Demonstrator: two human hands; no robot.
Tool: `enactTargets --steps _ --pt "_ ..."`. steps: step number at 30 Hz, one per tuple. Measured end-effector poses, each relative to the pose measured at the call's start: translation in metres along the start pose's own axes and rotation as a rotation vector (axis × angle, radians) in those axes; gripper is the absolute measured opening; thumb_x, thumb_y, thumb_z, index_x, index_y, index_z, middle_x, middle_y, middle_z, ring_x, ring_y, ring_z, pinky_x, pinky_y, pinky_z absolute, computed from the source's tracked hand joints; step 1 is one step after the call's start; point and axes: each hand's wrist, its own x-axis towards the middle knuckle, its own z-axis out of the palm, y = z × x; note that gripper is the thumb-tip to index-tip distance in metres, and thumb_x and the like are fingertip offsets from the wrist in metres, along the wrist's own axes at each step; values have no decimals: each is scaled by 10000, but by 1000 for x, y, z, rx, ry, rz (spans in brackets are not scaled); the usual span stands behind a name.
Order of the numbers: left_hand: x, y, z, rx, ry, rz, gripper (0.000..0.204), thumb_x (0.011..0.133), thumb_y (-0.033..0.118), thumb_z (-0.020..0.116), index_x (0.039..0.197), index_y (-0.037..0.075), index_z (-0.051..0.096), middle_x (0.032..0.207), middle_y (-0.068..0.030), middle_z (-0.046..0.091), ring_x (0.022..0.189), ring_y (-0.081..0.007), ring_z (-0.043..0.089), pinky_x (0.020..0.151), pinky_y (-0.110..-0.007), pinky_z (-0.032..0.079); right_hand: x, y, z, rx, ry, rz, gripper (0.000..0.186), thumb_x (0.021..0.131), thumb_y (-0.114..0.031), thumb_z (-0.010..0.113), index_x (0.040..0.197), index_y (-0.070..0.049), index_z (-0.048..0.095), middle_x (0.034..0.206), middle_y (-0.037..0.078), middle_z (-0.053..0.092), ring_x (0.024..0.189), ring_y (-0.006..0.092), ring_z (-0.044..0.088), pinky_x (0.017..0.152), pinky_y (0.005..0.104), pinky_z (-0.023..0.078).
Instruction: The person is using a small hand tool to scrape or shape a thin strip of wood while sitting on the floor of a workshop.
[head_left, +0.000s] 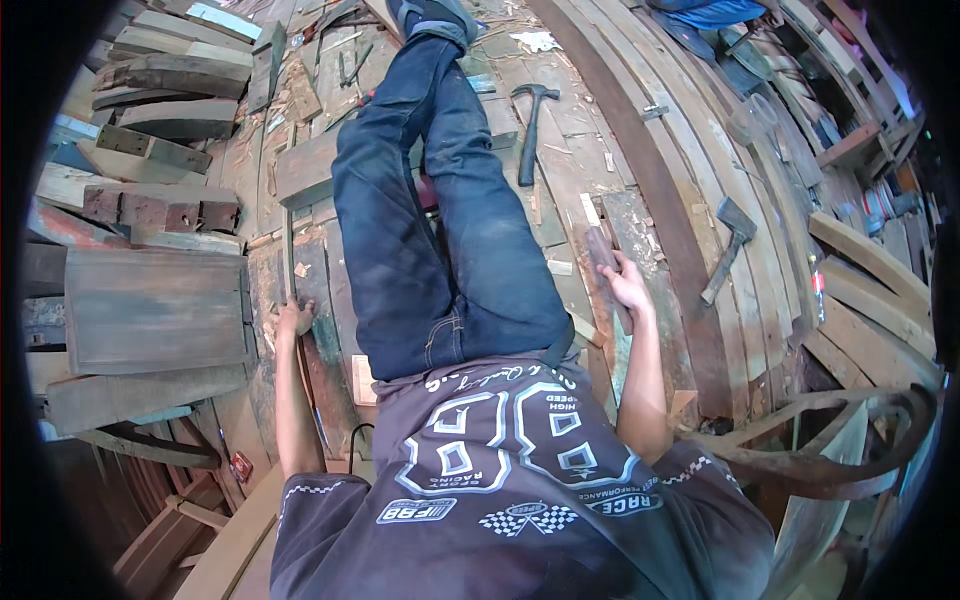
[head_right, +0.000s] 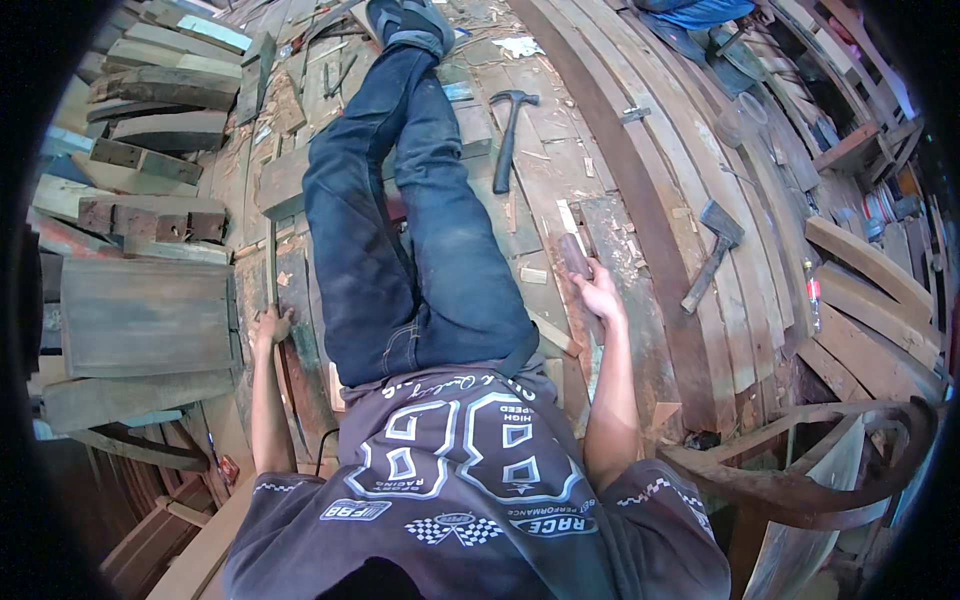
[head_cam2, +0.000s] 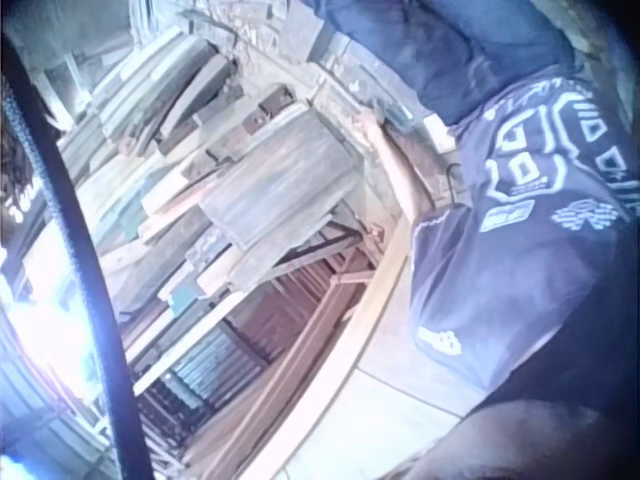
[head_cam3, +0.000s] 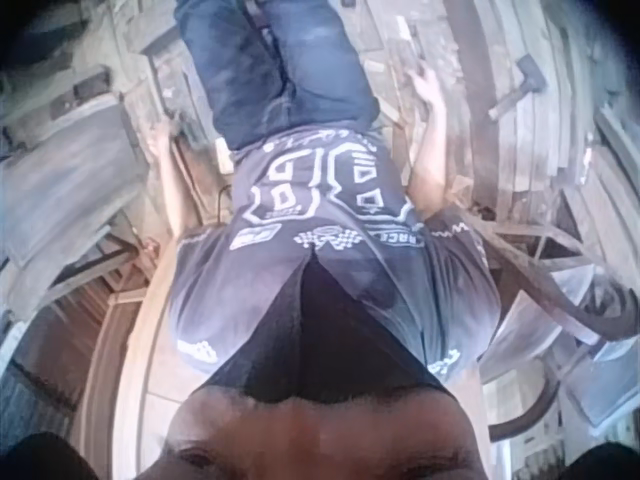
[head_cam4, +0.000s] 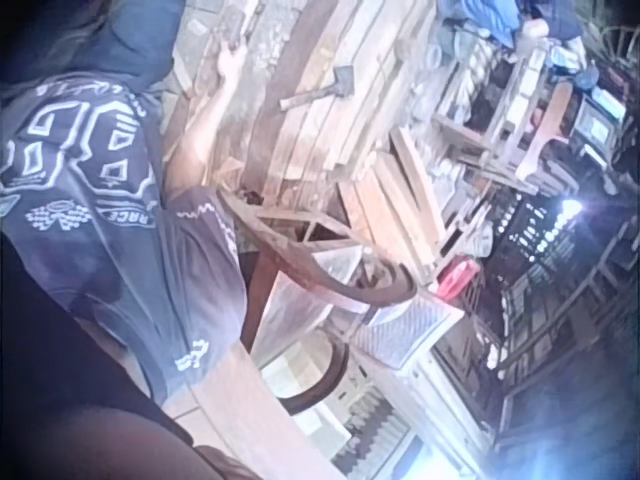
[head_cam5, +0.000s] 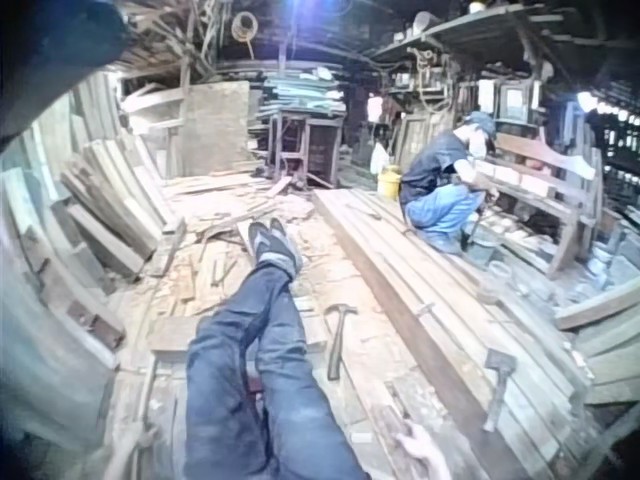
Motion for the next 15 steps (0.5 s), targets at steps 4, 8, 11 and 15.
enactTargets --steps 4,8,11,15 --pt "-5 1 4 -4 -95 -30 722 894 533 568 1420 65 409 1419 -340 389 1373 -571 206 1123 -607 227 -9 -21 -3 -21 -23 -3 675 856 -272 676 1403 37 432 1144 237 656 986 269 658 874 362 492" --pt "30 -43 33 9 -41 27 755 891 545 559 1415 23 410 1439 -333 373 1385 -537 224 1146 -573 199 -5 -23 -1 -64 -31 -62 663 862 -252 662 1398 56 422 1132 247 657 983 274 660 884 363 490" --pt "25 -25 30 8 -90 57 735 879 545 577 1404 51 430 1435 -306 393 1361 -537 268 1134 -566 233 -3 -15 -3 -118 17 -34 645 866 -249 653 1391 52 431 1152 269 647 1024 298 660 911 380 488" --pt "34 -40 32 -49 -81 107 668 868 546 596 1365 115 481 1415 -273 425 1333 -535 308 1102 -563 291 9 2 -3 -151 -11 -42 635 853 -251 663 1382 32 455 1090 259 673 1007 309 679 892 397 505"
